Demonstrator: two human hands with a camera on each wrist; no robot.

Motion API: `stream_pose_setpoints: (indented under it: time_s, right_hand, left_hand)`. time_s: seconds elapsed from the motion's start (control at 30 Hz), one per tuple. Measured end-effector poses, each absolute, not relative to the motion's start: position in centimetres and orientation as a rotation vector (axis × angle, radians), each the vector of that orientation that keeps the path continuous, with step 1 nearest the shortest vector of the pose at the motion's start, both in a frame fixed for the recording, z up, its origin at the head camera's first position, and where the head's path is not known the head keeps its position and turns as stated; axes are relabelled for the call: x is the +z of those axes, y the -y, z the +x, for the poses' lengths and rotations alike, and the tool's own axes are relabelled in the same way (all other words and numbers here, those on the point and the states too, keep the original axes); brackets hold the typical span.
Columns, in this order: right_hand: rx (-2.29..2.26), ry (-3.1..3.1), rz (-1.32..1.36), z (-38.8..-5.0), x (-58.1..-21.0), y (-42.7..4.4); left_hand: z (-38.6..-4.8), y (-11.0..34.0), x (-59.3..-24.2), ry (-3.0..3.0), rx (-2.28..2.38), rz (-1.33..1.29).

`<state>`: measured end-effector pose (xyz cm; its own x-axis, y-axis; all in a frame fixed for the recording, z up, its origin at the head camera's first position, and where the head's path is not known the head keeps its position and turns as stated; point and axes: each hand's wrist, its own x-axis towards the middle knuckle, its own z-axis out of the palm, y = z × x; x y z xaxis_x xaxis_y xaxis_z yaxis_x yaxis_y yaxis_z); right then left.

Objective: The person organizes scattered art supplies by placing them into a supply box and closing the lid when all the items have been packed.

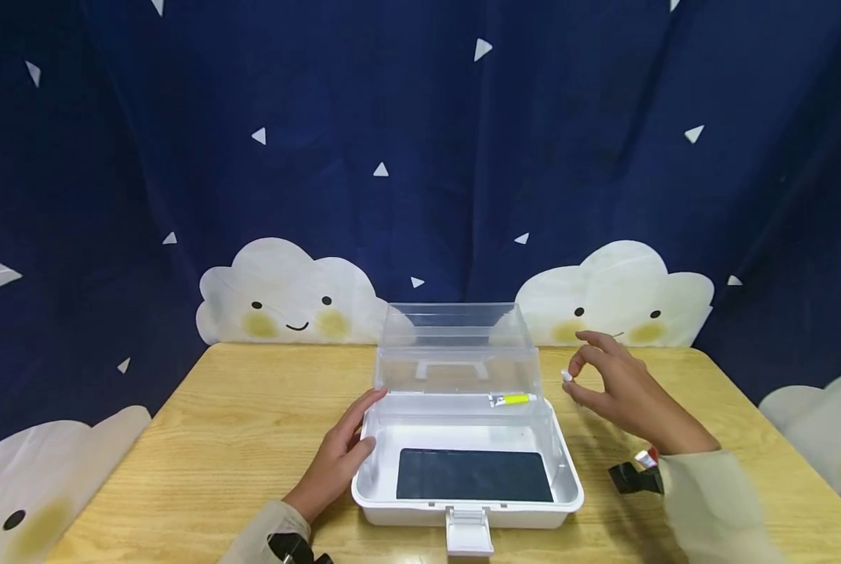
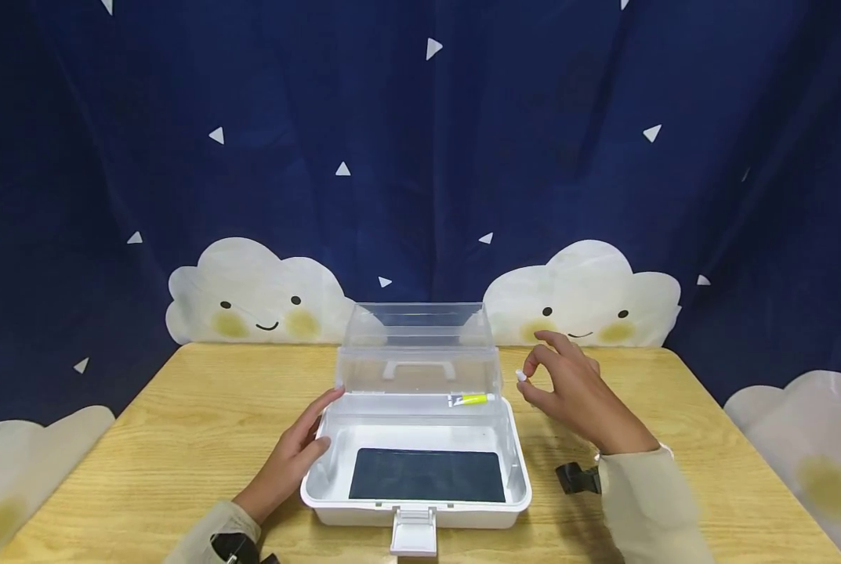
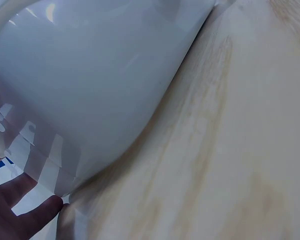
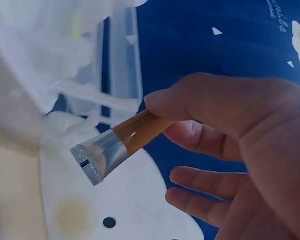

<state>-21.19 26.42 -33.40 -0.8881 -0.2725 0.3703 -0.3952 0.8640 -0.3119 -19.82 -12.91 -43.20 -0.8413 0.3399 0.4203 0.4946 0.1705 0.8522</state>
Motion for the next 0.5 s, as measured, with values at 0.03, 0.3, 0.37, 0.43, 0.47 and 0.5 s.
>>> stream_pose_setpoints:
  time_s: [0.03, 0.3, 0.37, 0.43, 0.47, 0.5]
  right_hand:
    - [0.564, 2.717, 0.504, -21.3, -33.3, -26.3]
    - [0.617, 2.625, 0.583, -21.6, -32.7, -25.6]
    - [0.631, 2.626, 0.585, -21.6, -32.7, -25.4]
    - [0.645, 2.63, 0.583, -21.6, -32.8, -25.3]
    - [0.649, 2.635, 0.58, -21.6, -32.7, -25.2]
    - [0.652, 2.638, 0.579, -21.6, -32.7, -25.1]
  left_hand:
    - [-19.8, 12.9, -43.2, 2.297, -1.76, -0.829]
    - [-20.1, 12.6, -43.2, 2.308, -1.757, -0.838]
    - [-20.3, 12.7, -43.6, 2.31, -1.75, -0.833]
    - [-20.6, 12.9, -44.2, 2.316, -1.741, -0.818]
    - [-20.8, 13.1, -44.6, 2.318, -1.73, -0.814]
    - [-21.0, 13.2, -45.0, 2.32, -1.722, -0.808]
